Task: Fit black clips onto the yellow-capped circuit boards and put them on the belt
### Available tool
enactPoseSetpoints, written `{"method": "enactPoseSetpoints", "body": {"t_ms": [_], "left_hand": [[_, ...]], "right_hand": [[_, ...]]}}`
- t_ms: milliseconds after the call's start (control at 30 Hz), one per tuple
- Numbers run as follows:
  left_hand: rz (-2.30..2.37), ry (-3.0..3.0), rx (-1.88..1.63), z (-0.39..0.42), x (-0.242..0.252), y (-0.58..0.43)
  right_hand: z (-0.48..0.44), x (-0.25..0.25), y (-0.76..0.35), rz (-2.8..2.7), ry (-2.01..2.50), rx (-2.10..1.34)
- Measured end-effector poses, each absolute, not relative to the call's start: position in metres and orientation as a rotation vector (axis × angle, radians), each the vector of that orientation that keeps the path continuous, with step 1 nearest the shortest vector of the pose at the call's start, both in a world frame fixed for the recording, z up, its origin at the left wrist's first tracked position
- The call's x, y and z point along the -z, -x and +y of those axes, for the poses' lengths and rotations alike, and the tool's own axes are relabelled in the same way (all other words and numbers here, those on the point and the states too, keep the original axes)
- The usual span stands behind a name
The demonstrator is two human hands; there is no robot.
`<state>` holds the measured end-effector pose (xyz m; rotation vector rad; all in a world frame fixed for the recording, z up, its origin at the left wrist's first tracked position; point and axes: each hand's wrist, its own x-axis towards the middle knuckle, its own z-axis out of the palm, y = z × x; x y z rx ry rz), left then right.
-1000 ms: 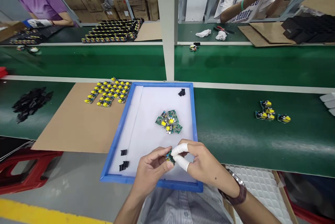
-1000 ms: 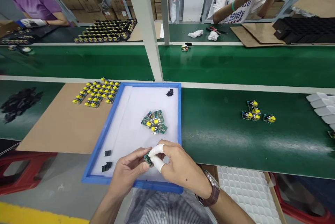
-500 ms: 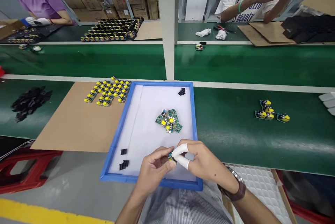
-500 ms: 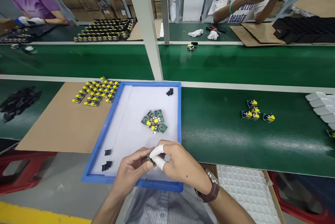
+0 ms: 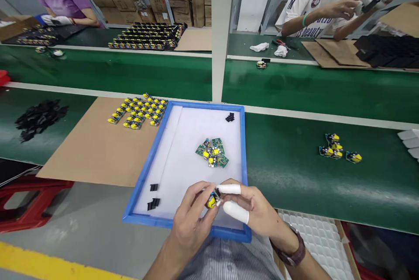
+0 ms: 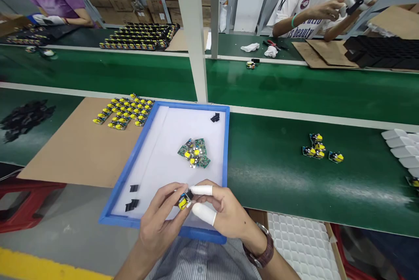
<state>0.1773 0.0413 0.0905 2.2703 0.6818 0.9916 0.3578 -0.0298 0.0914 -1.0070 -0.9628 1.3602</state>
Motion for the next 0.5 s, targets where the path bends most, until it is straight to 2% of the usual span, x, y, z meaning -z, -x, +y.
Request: {"method": "enactPoseSetpoints", "body": {"t_ms": [200,500], "left_hand": [[0.706,-2.312,-0.947,0.038,-0.084,-0.178],[0.73,-2.376,-0.965,0.037,-0.076,-0.178]], "right_hand": [[-0.03,-0.092,-0.353,-1.151,1.207,-1.135],[-0.029,-0.093,-0.339,-1.193,1.228,-0.961]]}}
